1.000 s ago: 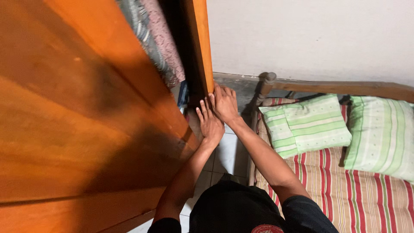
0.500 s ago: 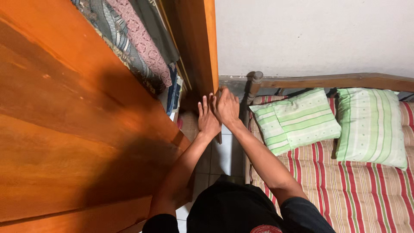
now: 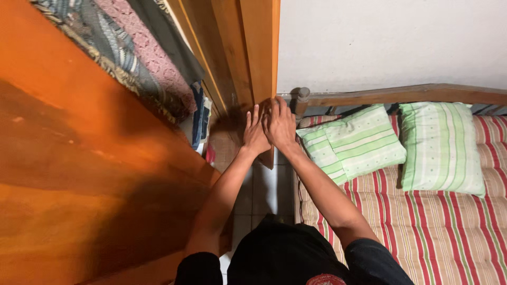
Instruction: The person opens a wooden wardrobe and removes several garments one by one, placing them on a nearby bed. Items include a red shirt, a green shirt, a white shirt, a black patterned shirt, a blue shirt, a patterned dress, and a grey shirt. The person handles each item by hand and sets it down on the bed.
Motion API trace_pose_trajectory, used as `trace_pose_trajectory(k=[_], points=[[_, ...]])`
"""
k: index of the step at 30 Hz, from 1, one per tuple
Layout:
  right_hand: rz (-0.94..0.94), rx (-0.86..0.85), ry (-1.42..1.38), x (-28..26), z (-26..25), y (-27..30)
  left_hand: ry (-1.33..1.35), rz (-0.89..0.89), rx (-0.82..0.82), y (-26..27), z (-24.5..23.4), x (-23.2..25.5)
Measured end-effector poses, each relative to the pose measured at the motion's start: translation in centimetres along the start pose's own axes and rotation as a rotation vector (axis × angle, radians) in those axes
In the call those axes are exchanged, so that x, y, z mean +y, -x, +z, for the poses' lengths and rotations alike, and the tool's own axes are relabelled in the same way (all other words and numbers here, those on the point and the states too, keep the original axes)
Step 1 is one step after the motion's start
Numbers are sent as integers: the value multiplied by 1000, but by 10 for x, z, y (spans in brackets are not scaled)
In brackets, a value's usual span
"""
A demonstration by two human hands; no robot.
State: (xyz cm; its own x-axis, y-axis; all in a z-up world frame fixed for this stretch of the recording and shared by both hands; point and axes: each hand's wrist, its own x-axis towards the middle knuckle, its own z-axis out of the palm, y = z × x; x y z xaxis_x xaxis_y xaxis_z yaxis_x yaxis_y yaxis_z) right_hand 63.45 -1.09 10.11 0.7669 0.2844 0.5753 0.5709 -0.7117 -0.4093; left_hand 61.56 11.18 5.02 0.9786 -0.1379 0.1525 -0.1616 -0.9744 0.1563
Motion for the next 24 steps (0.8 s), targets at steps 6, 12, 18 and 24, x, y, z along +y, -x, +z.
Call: trace_pose_trajectory(k=[6, 12, 18, 24], points=[[-14, -25, -52, 28, 7, -13, 71, 29, 84, -33, 14, 6], [33, -74, -44, 46, 12, -31, 102, 34, 52, -56, 16, 7], [18, -32, -101, 69, 18, -50, -90, -24, -57, -84, 27, -5], [-25, -17, -102, 94, 23, -67, -78, 13, -20, -108, 33, -14]])
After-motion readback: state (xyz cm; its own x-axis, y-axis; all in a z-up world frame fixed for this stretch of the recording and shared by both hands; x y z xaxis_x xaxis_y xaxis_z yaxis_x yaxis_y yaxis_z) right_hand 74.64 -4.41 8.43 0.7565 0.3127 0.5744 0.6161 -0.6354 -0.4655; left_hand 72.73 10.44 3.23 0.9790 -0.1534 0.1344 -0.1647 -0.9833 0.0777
